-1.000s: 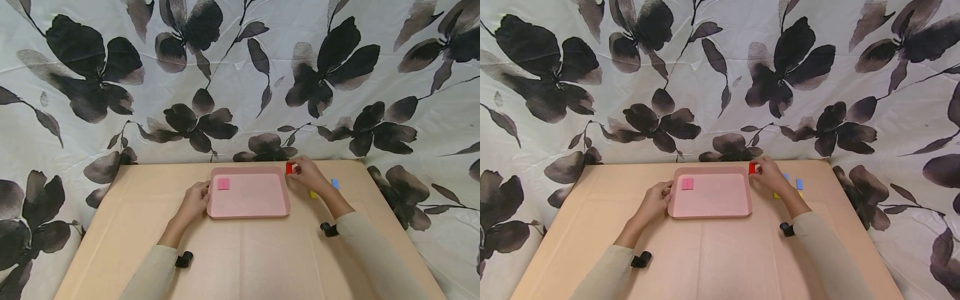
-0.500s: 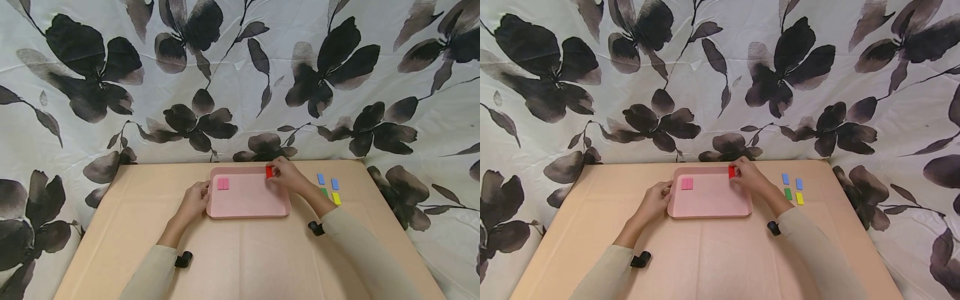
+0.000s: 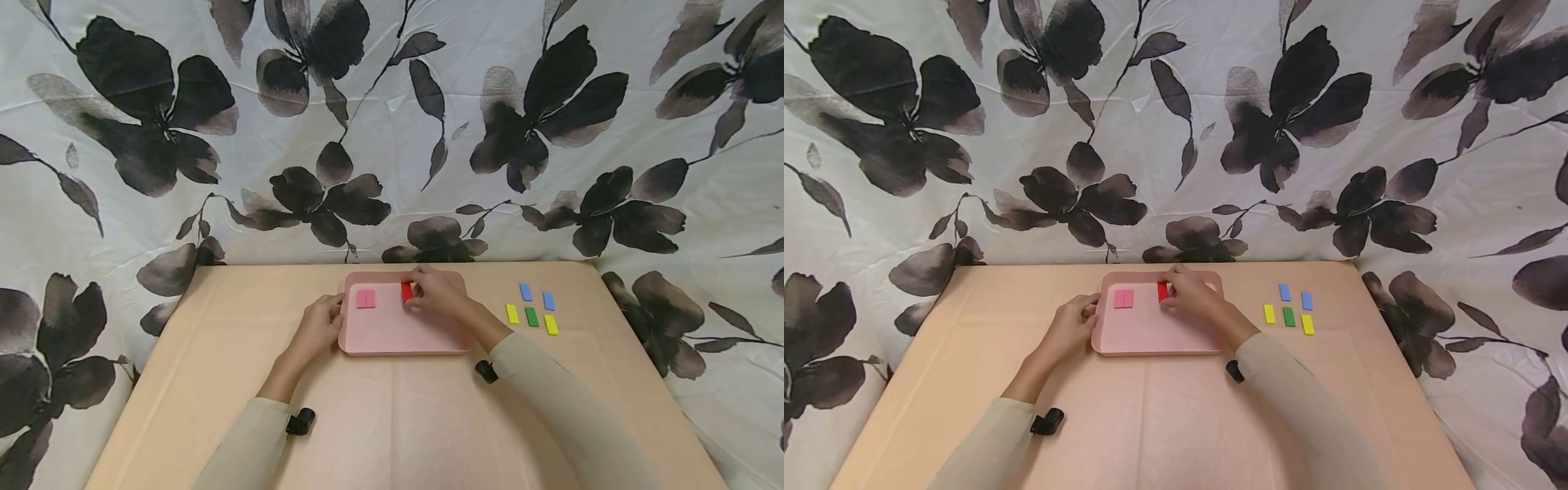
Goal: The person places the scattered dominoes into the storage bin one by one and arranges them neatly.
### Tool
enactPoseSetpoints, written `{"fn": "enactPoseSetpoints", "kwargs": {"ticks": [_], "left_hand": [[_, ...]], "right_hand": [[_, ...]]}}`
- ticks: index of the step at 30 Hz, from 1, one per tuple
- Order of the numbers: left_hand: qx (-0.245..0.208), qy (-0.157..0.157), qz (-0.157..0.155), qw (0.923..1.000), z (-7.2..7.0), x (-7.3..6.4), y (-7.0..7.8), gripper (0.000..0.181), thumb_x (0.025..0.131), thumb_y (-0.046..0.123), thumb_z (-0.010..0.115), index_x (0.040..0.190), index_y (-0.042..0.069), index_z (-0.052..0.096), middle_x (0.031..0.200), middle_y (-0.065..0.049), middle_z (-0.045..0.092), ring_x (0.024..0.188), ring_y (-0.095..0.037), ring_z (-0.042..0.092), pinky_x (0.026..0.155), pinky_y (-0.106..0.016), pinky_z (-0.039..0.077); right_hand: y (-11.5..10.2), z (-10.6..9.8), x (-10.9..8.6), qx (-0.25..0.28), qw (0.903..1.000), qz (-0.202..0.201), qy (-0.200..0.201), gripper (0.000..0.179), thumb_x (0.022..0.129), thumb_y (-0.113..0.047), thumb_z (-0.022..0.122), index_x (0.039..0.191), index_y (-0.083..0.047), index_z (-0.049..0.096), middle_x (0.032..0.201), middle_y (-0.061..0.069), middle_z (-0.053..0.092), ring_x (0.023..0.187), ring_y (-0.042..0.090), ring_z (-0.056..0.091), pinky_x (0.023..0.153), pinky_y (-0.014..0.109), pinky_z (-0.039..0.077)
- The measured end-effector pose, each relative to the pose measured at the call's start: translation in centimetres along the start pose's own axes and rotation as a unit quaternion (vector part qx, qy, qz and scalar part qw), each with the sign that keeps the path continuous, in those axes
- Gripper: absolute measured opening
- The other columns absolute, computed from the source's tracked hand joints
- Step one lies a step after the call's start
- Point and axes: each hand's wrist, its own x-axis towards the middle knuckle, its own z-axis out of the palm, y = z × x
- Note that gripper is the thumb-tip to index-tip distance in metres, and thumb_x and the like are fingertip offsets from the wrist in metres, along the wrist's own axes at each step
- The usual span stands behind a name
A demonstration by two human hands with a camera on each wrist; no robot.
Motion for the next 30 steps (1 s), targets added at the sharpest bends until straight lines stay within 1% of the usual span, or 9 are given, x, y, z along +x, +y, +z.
{"fn": "enactPoseSetpoints", "kwargs": {"ticks": [2, 7, 13, 15, 20, 22, 24, 27, 30], "left_hand": [[-0.002, 0.000, 0.000, 1.0000, 0.0, 0.0, 0.0, 0.047, 0.094, -0.004, 0.065, 0.140, -0.007, 0.059, 0.120, -0.021, 0.068, 0.098, -0.028, 0.072, 0.076, -0.030, 0.058], [0.003, 0.004, -0.001, 1.0000, 0.0, 0.0, 0.0, 0.047, 0.094, -0.003, 0.066, 0.140, -0.007, 0.059, 0.121, -0.021, 0.069, 0.099, -0.028, 0.072, 0.078, -0.032, 0.058], [0.005, 0.007, 0.001, 1.0000, 0.1, 0.1, -0.1, 0.046, 0.094, -0.003, 0.065, 0.140, -0.007, 0.059, 0.120, -0.020, 0.069, 0.100, -0.028, 0.072, 0.078, -0.033, 0.059], [0.005, 0.007, 0.002, 1.0000, 0.1, 0.1, -0.1, 0.047, 0.094, -0.003, 0.065, 0.140, -0.007, 0.059, 0.120, -0.021, 0.069, 0.099, -0.028, 0.072, 0.077, -0.032, 0.058], [0.006, 0.006, 0.001, 1.0000, 0.2, 0.1, -0.2, 0.047, 0.094, -0.003, 0.065, 0.140, -0.008, 0.059, 0.120, -0.021, 0.069, 0.097, -0.026, 0.071, 0.074, -0.029, 0.056], [0.005, 0.005, 0.001, 1.0000, 0.2, 0.1, -0.2, 0.047, 0.094, -0.003, 0.065, 0.140, -0.008, 0.058, 0.120, -0.021, 0.068, 0.097, -0.026, 0.071, 0.074, -0.029, 0.056], [0.005, 0.004, -0.001, 1.0000, 0.2, 0.1, -0.1, 0.047, 0.094, -0.003, 0.065, 0.140, -0.008, 0.058, 0.120, -0.020, 0.068, 0.098, -0.026, 0.071, 0.075, -0.029, 0.056], [0.006, 0.003, -0.001, 1.0000, 0.2, 0.1, 0.0, 0.047, 0.094, -0.003, 0.065, 0.140, -0.008, 0.058, 0.119, -0.020, 0.068, 0.097, -0.026, 0.071, 0.074, -0.029, 0.056], [0.010, 0.005, 0.000, 0.9999, 0.2, 0.1, 0.0, 0.047, 0.094, -0.003, 0.065, 0.140, -0.007, 0.059, 0.118, -0.020, 0.069, 0.096, -0.026, 0.071, 0.074, -0.029, 0.056]], "right_hand": [[-0.5, 0.4, 0.4, 0.023, 0.9997, 0.002, -0.010, 0.045, 0.087, -0.017, 0.084, 0.128, -0.009, 0.068, 0.116, 0.009, 0.058, 0.096, 0.020, 0.060, 0.082, 0.029, 0.057], [-1.1, 1.4, 1.6, 0.027, 0.9994, 0.001, -0.023, 0.043, 0.088, -0.015, 0.083, 0.127, -0.008, 0.067, 0.115, 0.010, 0.057, 0.095, 0.020, 0.059, 0.082, 0.028, 0.056], [-1.2, 2.9, 2.8, 0.032, 0.9986, -0.001, -0.041, 0.040, 0.088, -0.014, 0.081, 0.124, -0.005, 0.066, 0.114, 0.010, 0.057, 0.094, 0.020, 0.057, 0.083, 0.029, 0.053], [-1.3, 3.5, 3.1, 0.042, 0.9981, 0.002, -0.044, 0.041, 0.088, -0.014, 0.082, 0.125, -0.004, 0.065, 0.115, 0.010, 0.057, 0.096, 0.020, 0.056, 0.084, 0.029, 0.052], [-1.7, 4.4, 3.4, 0.066, 0.9968, 0.009, -0.043, 0.040, 0.088, -0.013, 0.082, 0.123, -0.002, 0.065, 0.109, 0.009, 0.056, 0.094, 0.020, 0.055, 0.080, 0.026, 0.051], [-1.8, 4.7, 3.5, 0.070, 0.9963, 0.020, -0.045, 0.041, 0.088, -0.015, 0.083, 0.123, -0.004, 0.065, 0.108, 0.008, 0.055, 0.094, 0.020, 0.055, 0.079, 0.025, 0.051], [-1.9, 4.9, 3.6, 0.073, 0.9959, 0.031, -0.044, 0.042, 0.088, -0.017, 0.083, 0.124, -0.005, 0.065, 0.110, 0.007, 0.055, 0.097, 0.020, 0.054, 0.081, 0.025, 0.053], [-2.0, 5.1, 3.8, 0.073, 0.9954, 0.047, -0.039, 0.043, 0.089, -0.018, 0.083, 0.127, -0.006, 0.065, 0.115, 0.008, 0.056, 0.103, 0.021, 0.054, 0.087, 0.028, 0.055], [-1.9, 5.3, 3.9, 0.071, 0.9954, 0.055, -0.034, 0.044, 0.089, -0.018, 0.082, 0.128, -0.006, 0.066, 0.119, 0.008, 0.057, 0.105, 0.022, 0.054, 0.092, 0.030, 0.056]]}}
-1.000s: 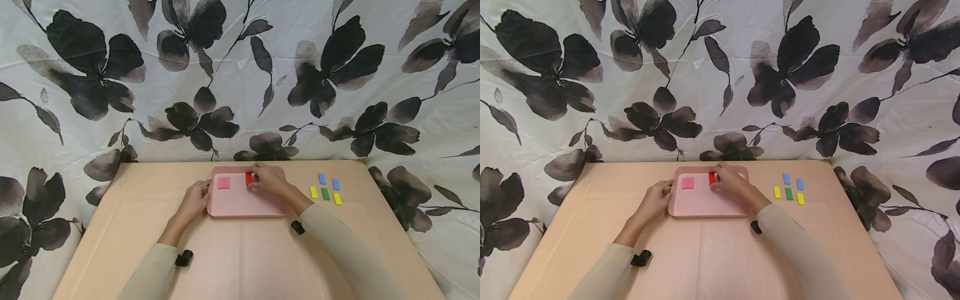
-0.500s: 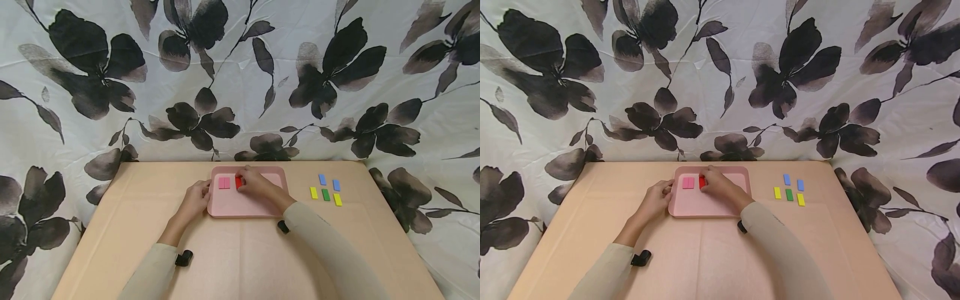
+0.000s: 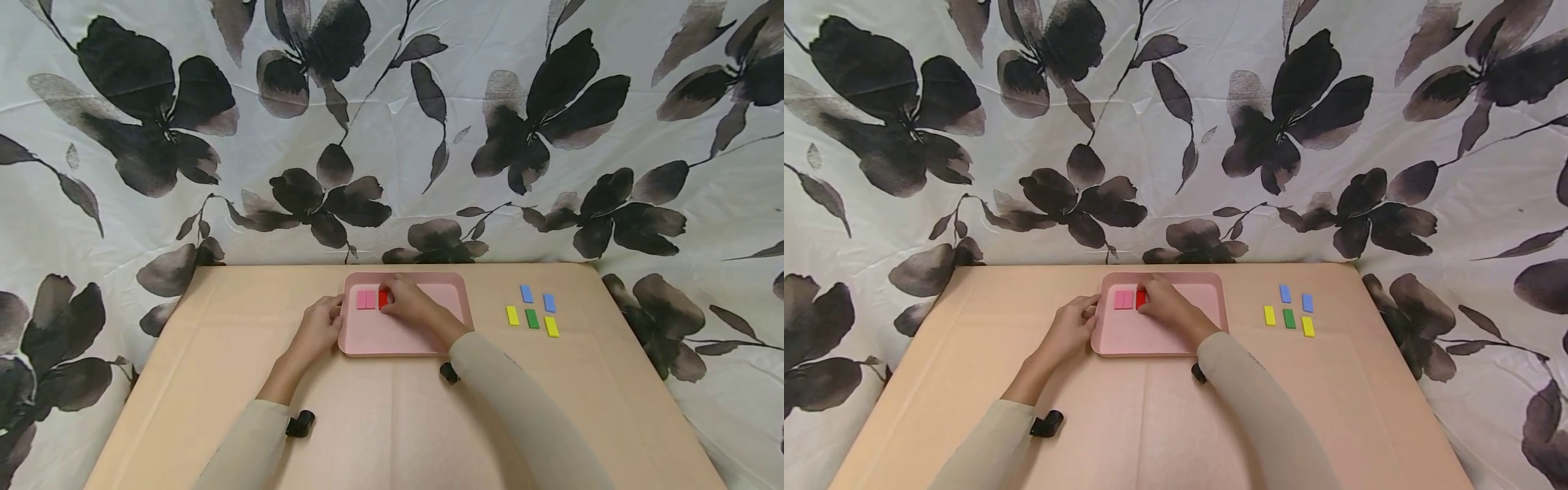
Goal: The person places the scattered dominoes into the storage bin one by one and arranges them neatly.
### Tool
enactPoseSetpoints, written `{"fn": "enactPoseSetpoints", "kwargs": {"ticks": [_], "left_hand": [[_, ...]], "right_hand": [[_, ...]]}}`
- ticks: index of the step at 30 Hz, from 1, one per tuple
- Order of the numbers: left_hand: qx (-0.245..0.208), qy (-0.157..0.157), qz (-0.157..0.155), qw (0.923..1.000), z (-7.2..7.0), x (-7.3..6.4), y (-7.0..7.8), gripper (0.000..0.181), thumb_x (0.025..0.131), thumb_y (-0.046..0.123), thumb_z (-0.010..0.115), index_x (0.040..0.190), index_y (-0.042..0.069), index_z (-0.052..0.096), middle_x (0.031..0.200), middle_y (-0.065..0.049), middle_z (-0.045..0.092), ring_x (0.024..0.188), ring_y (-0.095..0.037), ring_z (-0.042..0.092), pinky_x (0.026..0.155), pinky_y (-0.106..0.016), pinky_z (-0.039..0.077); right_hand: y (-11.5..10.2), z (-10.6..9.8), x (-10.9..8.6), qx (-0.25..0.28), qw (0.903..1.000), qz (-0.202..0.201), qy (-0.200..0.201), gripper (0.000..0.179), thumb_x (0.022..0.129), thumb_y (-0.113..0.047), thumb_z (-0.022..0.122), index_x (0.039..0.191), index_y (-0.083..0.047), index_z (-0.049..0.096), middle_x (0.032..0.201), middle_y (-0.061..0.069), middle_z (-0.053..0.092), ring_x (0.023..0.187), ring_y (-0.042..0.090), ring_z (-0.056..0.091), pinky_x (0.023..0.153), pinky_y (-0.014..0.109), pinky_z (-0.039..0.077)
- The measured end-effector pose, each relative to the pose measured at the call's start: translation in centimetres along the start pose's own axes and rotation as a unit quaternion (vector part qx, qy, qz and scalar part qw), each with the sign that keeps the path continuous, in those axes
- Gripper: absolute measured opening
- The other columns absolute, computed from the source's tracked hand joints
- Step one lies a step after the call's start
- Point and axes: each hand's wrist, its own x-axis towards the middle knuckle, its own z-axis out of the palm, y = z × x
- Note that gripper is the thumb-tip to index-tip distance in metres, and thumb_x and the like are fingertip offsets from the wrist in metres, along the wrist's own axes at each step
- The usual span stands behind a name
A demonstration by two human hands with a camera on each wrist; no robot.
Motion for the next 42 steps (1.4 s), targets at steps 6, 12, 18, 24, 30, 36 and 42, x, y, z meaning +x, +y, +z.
{"fn": "enactPoseSetpoints", "kwargs": {"ticks": [6, 12, 18, 24, 30, 36, 42], "left_hand": [[0.009, 0.000, 0.002, 1.0000, -0.07, -0.04, -0.17, 0.046, 0.094, -0.002, 0.065, 0.140, -0.007, 0.059, 0.121, -0.020, 0.069, 0.096, -0.025, 0.070, 0.075, -0.029, 0.057], [0.008, 0.002, 0.007, 0.9999, -0.12, -0.13, -0.25, 0.046, 0.094, -0.003, 0.065, 0.140, -0.007, 0.059, 0.121, -0.020, 0.069, 0.098, -0.027, 0.072, 0.078, -0.033, 0.059], [0.006, -0.002, 0.005, 1.0000, -0.13, -0.25, -0.27, 0.047, 0.094, -0.003, 0.064, 0.140, -0.007, 0.059, 0.122, -0.020, 0.068, 0.099, -0.028, 0.072, 0.079, -0.035, 0.059], [0.005, -0.001, 0.006, 1.0000, -0.13, -0.34, -0.21, 0.046, 0.094, -0.002, 0.065, 0.140, -0.007, 0.059, 0.122, -0.020, 0.068, 0.098, -0.027, 0.071, 0.080, -0.036, 0.059], [0.003, 0.002, 0.010, 0.9999, -0.10, -0.38, -0.33, 0.047, 0.093, -0.005, 0.066, 0.139, -0.007, 0.060, 0.121, -0.020, 0.069, 0.097, -0.026, 0.071, 0.077, -0.032, 0.059], [0.002, 0.004, 0.012, 0.9999, -0.07, -0.36, -0.41, 0.047, 0.092, -0.006, 0.066, 0.139, -0.008, 0.060, 0.121, -0.020, 0.069, 0.097, -0.026, 0.071, 0.075, -0.031, 0.059], [0.007, 0.006, 0.014, 0.9999, -0.02, -0.31, -0.39, 0.048, 0.092, -0.005, 0.067, 0.139, -0.007, 0.060, 0.120, -0.020, 0.069, 0.094, -0.025, 0.070, 0.074, -0.030, 0.057]], "right_hand": [[0.06, 0.45, 0.25, -0.003, 1.0000, -0.006, 0.007, 0.044, 0.089, -0.019, 0.082, 0.129, -0.006, 0.066, 0.119, 0.009, 0.058, 0.105, 0.022, 0.054, 0.092, 0.030, 0.056], [0.06, 0.80, 0.38, 0.002, 0.9998, -0.017, 0.012, 0.044, 0.089, -0.018, 0.082, 0.128, -0.005, 0.067, 0.120, 0.009, 0.057, 0.106, 0.022, 0.053, 0.092, 0.030, 0.054], [0.00, 1.01, 0.39, -0.001, 0.9998, -0.019, 0.011, 0.045, 0.089, -0.018, 0.082, 0.130, -0.005, 0.067, 0.122, 0.011, 0.057, 0.107, 0.022, 0.053, 0.096, 0.032, 0.052], [-0.24, 1.06, 0.22, -0.007, 0.9998, -0.015, 0.012, 0.047, 0.089, -0.019, 0.082, 0.131, -0.005, 0.067, 0.124, 0.011, 0.057, 0.108, 0.022, 0.053, 0.098, 0.033, 0.052], [-0.52, 0.96, 0.05, -0.004, 0.9998, -0.015, 0.013, 0.044, 0.089, -0.018, 0.082, 0.128, -0.004, 0.067, 0.120, 0.010, 0.057, 0.106, 0.022, 0.052, 0.095, 0.032, 0.052], [-0.65, 0.90, 0.02, -0.002, 0.9999, -0.011, 0.011, 0.045, 0.088, -0.020, 0.083, 0.127, -0.004, 0.066, 0.119, 0.009, 0.057, 0.106, 0.021, 0.052, 0.095, 0.032, 0.052], [-0.58, 0.98, 0.10, 0.001, 0.9999, -0.003, 0.010, 0.047, 0.088, -0.022, 0.083, 0.129, -0.006, 0.066, 0.122, 0.008, 0.057, 0.109, 0.022, 0.053, 0.100, 0.032, 0.052]]}}
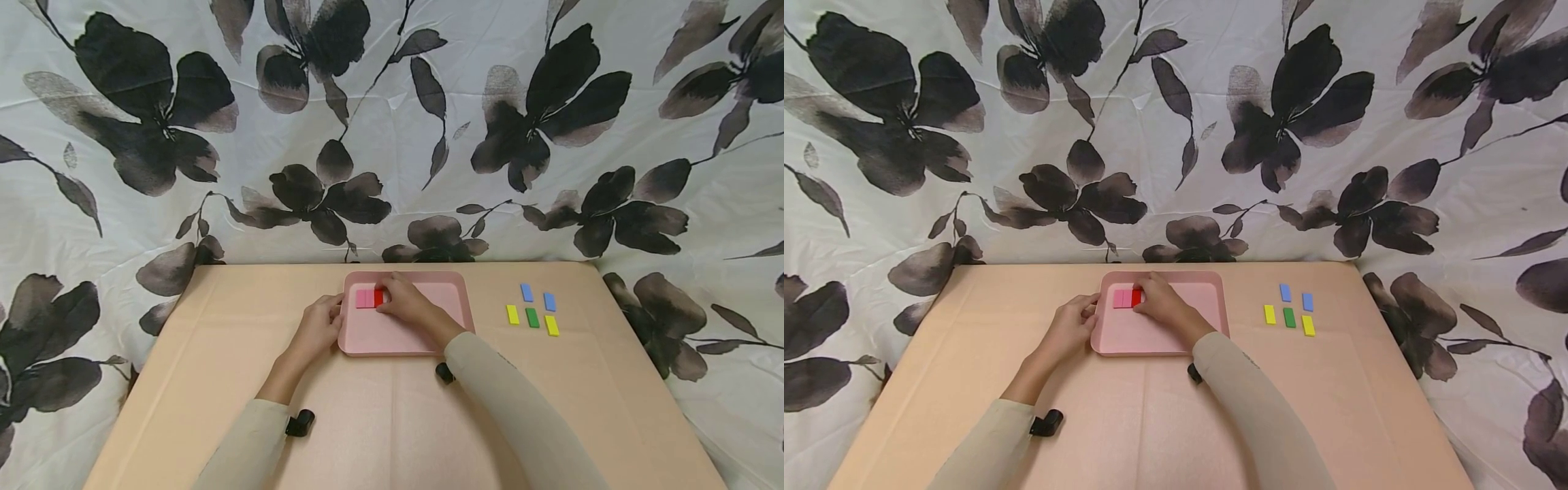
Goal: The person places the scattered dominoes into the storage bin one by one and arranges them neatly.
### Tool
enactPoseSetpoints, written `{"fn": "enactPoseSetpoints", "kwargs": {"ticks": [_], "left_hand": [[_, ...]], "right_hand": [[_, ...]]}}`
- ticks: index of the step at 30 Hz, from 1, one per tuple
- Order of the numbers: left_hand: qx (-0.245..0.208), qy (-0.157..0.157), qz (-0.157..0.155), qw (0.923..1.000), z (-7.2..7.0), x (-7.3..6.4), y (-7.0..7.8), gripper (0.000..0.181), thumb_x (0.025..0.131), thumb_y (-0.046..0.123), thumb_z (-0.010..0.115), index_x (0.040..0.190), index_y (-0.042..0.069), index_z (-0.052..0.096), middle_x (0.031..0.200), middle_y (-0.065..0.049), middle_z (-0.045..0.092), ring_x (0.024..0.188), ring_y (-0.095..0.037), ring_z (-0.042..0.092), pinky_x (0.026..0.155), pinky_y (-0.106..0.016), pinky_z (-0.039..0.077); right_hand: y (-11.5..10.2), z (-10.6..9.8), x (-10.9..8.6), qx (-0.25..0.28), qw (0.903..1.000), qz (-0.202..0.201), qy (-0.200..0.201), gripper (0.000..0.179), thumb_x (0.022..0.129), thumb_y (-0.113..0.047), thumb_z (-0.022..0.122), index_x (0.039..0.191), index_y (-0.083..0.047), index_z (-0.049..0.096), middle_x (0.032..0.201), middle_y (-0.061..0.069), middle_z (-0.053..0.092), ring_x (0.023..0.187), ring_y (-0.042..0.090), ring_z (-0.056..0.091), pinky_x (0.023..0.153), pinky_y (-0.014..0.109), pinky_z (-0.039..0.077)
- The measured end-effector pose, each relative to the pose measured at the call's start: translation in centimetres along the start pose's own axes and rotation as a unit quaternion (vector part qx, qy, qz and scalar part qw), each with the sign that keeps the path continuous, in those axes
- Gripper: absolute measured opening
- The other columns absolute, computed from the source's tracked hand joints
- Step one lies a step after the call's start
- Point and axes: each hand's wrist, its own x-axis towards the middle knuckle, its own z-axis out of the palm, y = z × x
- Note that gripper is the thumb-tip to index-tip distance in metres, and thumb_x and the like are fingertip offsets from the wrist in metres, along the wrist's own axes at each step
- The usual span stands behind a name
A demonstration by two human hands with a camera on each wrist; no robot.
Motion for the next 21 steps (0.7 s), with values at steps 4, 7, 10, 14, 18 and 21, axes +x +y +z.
{"fn": "enactPoseSetpoints", "kwargs": {"ticks": [4, 7, 10, 14, 18, 21], "left_hand": [[-0.002, -0.004, -0.006, 1.0000, 0.0, 0.0, 0.1, 0.048, 0.093, -0.004, 0.066, 0.140, -0.006, 0.060, 0.120, -0.019, 0.069, 0.094, -0.024, 0.069, 0.073, -0.029, 0.057], [-0.003, -0.010, -0.012, 0.9999, -0.1, -0.1, 0.1, 0.048, 0.094, -0.004, 0.065, 0.141, -0.005, 0.059, 0.124, -0.019, 0.068, 0.095, -0.024, 0.069, 0.074, -0.028, 0.057], [-0.002, -0.017, -0.013, 0.9998, -0.1, -0.2, 0.1, 0.047, 0.094, -0.003, 0.065, 0.141, -0.005, 0.059, 0.125, -0.020, 0.068, 0.096, -0.025, 0.069, 0.076, -0.030, 0.057], [0.002, -0.020, -0.012, 0.9997, -0.2, -0.3, 0.1, 0.047, 0.094, -0.003, 0.064, 0.141, -0.005, 0.059, 0.125, -0.021, 0.067, 0.097, -0.026, 0.069, 0.079, -0.033, 0.058], [0.004, -0.020, -0.010, 0.9997, -0.4, -0.5, 0.0, 0.047, 0.094, -0.003, 0.064, 0.141, -0.005, 0.059, 0.123, -0.020, 0.068, 0.096, -0.026, 0.069, 0.078, -0.033, 0.058], [0.008, -0.018, -0.005, 0.9998, -0.4, -0.6, -0.2, 0.047, 0.094, -0.004, 0.065, 0.141, -0.005, 0.059, 0.119, -0.019, 0.069, 0.093, -0.025, 0.068, 0.076, -0.032, 0.058]], "right_hand": [[0.1, 0.1, 0.0, 0.005, 1.0000, -0.004, 0.003, 0.046, 0.087, -0.020, 0.084, 0.127, -0.005, 0.066, 0.124, 0.010, 0.058, 0.113, 0.023, 0.053, 0.102, 0.034, 0.052], [0.1, 0.1, -0.1, 0.012, 0.9999, -0.003, 0.004, 0.046, 0.087, -0.018, 0.084, 0.127, -0.004, 0.066, 0.129, 0.012, 0.059, 0.119, 0.026, 0.053, 0.106, 0.036, 0.050], [-0.1, 0.0, -0.5, 0.021, 0.9998, 0.004, 0.004, 0.049, 0.087, -0.017, 0.084, 0.130, -0.004, 0.065, 0.131, 0.013, 0.058, 0.120, 0.027, 0.053, 0.106, 0.037, 0.050], [-0.2, -0.4, -1.2, 0.030, 0.9995, 0.010, 0.003, 0.053, 0.088, -0.020, 0.084, 0.134, -0.005, 0.062, 0.129, 0.011, 0.056, 0.113, 0.024, 0.052, 0.099, 0.034, 0.053], [-0.4, -1.1, -2.2, 0.054, 0.9984, 0.019, 0.001, 0.054, 0.089, -0.016, 0.082, 0.137, -0.005, 0.060, 0.128, 0.011, 0.056, 0.107, 0.023, 0.054, 0.093, 0.032, 0.055], [-0.5, -1.9, -3.0, 0.068, 0.9975, 0.019, 0.005, 0.055, 0.089, -0.014, 0.082, 0.139, -0.006, 0.060, 0.125, 0.011, 0.057, 0.102, 0.023, 0.056, 0.088, 0.032, 0.056]]}}
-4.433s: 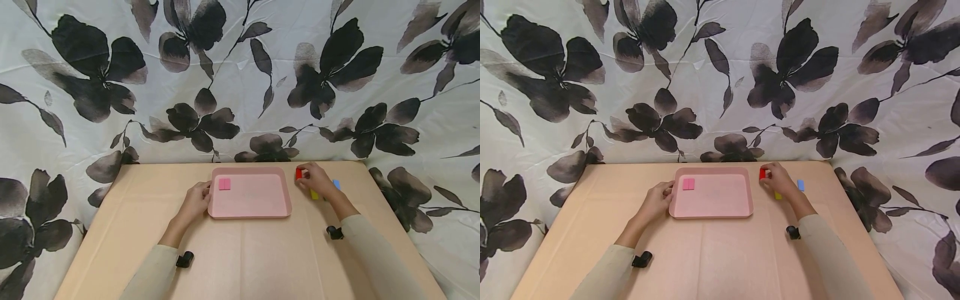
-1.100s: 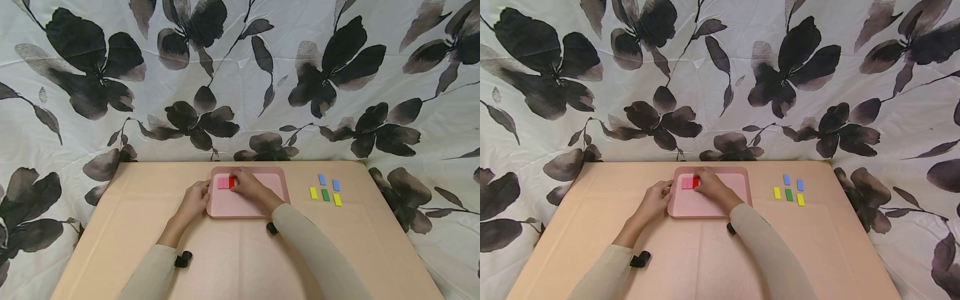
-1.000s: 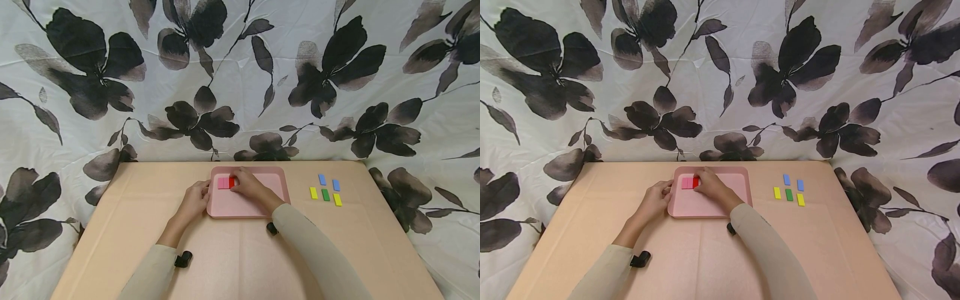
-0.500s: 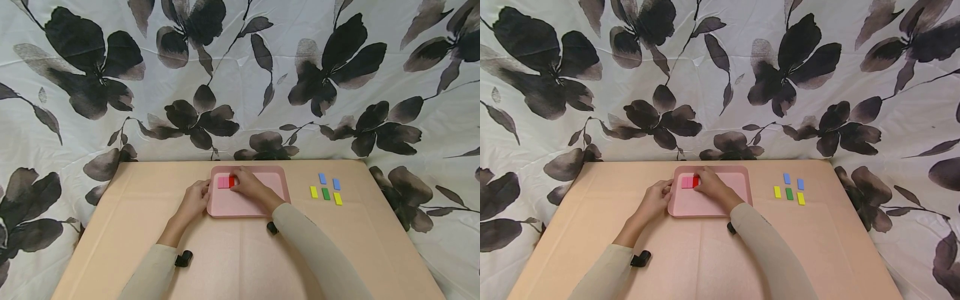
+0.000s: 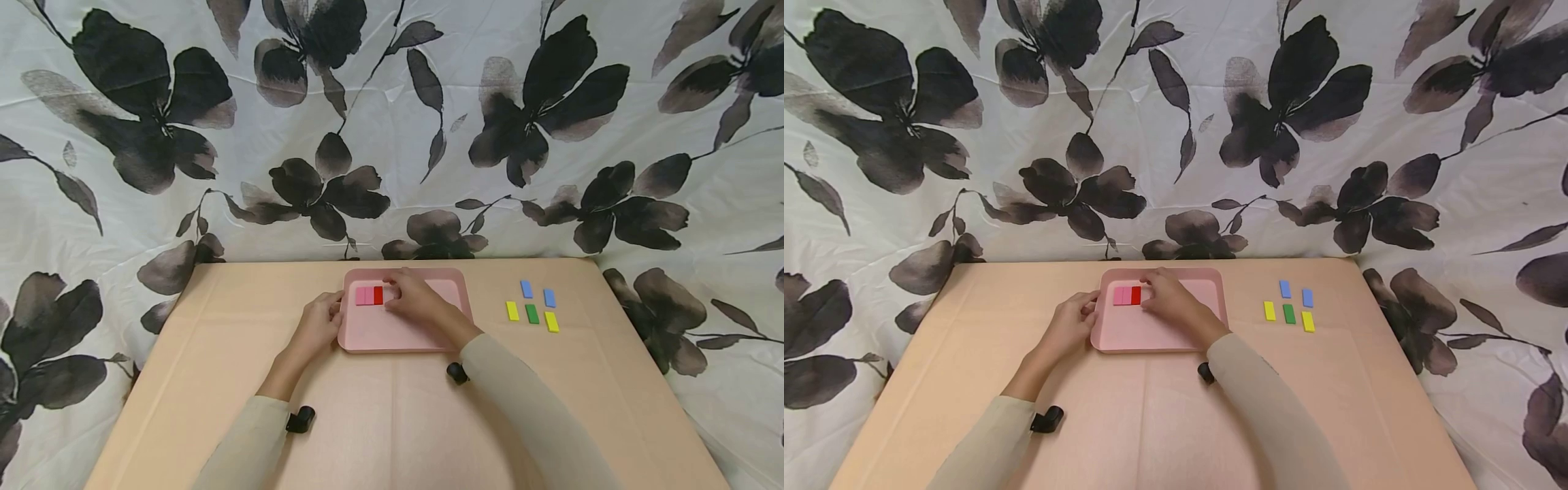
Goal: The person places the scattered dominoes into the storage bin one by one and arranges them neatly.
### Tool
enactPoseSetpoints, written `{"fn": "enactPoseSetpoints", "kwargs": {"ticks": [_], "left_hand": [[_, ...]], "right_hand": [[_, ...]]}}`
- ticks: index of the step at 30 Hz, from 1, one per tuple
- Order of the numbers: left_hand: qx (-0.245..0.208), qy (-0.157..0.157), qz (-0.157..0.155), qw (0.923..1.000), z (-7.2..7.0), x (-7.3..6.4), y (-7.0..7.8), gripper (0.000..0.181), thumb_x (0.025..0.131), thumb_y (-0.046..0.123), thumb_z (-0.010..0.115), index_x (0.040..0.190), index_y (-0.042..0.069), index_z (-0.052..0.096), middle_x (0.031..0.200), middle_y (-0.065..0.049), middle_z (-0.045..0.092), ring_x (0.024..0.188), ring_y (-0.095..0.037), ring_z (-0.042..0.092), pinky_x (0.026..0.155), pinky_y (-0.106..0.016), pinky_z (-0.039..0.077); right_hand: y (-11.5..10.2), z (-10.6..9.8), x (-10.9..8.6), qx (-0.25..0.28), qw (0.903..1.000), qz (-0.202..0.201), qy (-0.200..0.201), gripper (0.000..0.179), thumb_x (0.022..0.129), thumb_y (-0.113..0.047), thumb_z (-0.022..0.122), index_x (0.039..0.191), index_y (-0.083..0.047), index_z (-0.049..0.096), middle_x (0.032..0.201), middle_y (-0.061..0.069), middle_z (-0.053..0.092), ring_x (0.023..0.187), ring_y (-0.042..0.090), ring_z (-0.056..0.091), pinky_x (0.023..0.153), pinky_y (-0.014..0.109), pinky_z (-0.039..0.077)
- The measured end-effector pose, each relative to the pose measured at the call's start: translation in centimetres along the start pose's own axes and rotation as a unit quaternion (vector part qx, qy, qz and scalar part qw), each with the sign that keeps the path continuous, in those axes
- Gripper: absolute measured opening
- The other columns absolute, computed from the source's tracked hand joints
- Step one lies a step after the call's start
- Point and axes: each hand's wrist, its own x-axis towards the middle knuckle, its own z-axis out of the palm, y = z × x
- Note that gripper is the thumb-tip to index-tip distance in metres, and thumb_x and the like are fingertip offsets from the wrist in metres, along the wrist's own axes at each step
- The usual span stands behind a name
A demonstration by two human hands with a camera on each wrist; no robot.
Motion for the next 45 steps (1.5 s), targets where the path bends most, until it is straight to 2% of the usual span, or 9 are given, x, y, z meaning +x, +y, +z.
{"fn": "enactPoseSetpoints", "kwargs": {"ticks": [5, 10, 16, 22, 31, 35, 45], "left_hand": [[0.004, 0.004, 0.004, 1.0000, 0.0, 0.0, 0.0, 0.047, 0.093, -0.003, 0.065, 0.140, -0.005, 0.060, 0.119, -0.019, 0.069, 0.091, -0.024, 0.068, 0.074, -0.031, 0.057], [0.003, 0.005, 0.007, 1.0000, 0.0, -0.1, 0.1, 0.048, 0.093, -0.004, 0.065, 0.140, -0.006, 0.059, 0.121, -0.021, 0.069, 0.092, -0.025, 0.069, 0.074, -0.031, 0.057], [0.001, 0.004, 0.004, 1.0000, 0.0, -0.1, 0.2, 0.047, 0.093, -0.004, 0.066, 0.140, -0.006, 0.060, 0.122, -0.021, 0.069, 0.093, -0.025, 0.069, 0.074, -0.029, 0.057], [0.005, 0.004, 0.004, 1.0000, 0.0, 0.0, 0.2, 0.047, 0.093, -0.004, 0.065, 0.140, -0.007, 0.059, 0.122, -0.022, 0.068, 0.092, -0.025, 0.067, 0.076, -0.032, 0.057], [0.005, 0.001, 0.000, 1.0000, 0.0, 0.1, 0.3, 0.048, 0.093, -0.004, 0.065, 0.140, -0.007, 0.059, 0.124, -0.022, 0.068, 0.095, -0.026, 0.068, 0.078, -0.033, 0.058], [-0.004, 0.003, 0.002, 1.0000, 0.1, 0.2, 0.4, 0.048, 0.093, -0.005, 0.064, 0.140, -0.007, 0.059, 0.124, -0.023, 0.068, 0.097, -0.027, 0.070, 0.078, -0.033, 0.059], [-0.004, 0.003, -0.005, 1.0000, 0.1, 0.2, 0.5, 0.047, 0.093, -0.004, 0.065, 0.140, -0.006, 0.060, 0.125, -0.022, 0.068, 0.096, -0.026, 0.069, 0.078, -0.033, 0.058]], "right_hand": [[0.1, -1.9, -1.5, 0.002, 0.9996, -0.023, 0.017, 0.058, 0.088, -0.015, 0.083, 0.141, -0.007, 0.061, 0.128, 0.014, 0.058, 0.100, 0.022, 0.059, 0.086, 0.031, 0.057], [0.7, -3.8, -3.2, 0.028, 0.9975, -0.048, 0.043, 0.056, 0.088, -0.011, 0.082, 0.140, -0.004, 0.062, 0.130, 0.018, 0.060, 0.102, 0.023, 0.063, 0.090, 0.035, 0.059], [1.7, -5.9, -5.4, 0.025, 0.9942, -0.055, 0.089, 0.052, 0.087, -0.014, 0.084, 0.135, -0.009, 0.065, 0.119, 0.014, 0.062, 0.104, 0.022, 0.066, 0.095, 0.039, 0.059], [3.0, -7.9, -7.6, 0.015, 0.9906, -0.061, 0.121, 0.051, 0.088, -0.014, 0.083, 0.135, -0.007, 0.064, 0.120, 0.012, 0.061, 0.107, 0.026, 0.066, 0.095, 0.043, 0.059], [7.2, -10.7, -10.5, -0.003, 0.9906, -0.024, 0.135, 0.056, 0.090, -0.019, 0.081, 0.139, -0.006, 0.060, 0.136, 0.015, 0.059, 0.115, 0.033, 0.066, 0.099, 0.050, 0.057], [9.6, -11.6, -11.5, -0.006, 0.9902, -0.016, 0.139, 0.056, 0.090, -0.014, 0.080, 0.140, -0.004, 0.059, 0.137, 0.018, 0.059, 0.118, 0.037, 0.064, 0.101, 0.053, 0.055], [14.2, -12.1, -13.2, -0.012, 0.9932, 0.034, 0.110, 0.060, 0.090, -0.008, 0.079, 0.143, 0.002, 0.055, 0.144, 0.027, 0.054, 0.126, 0.047, 0.058, 0.104, 0.057, 0.051]]}}
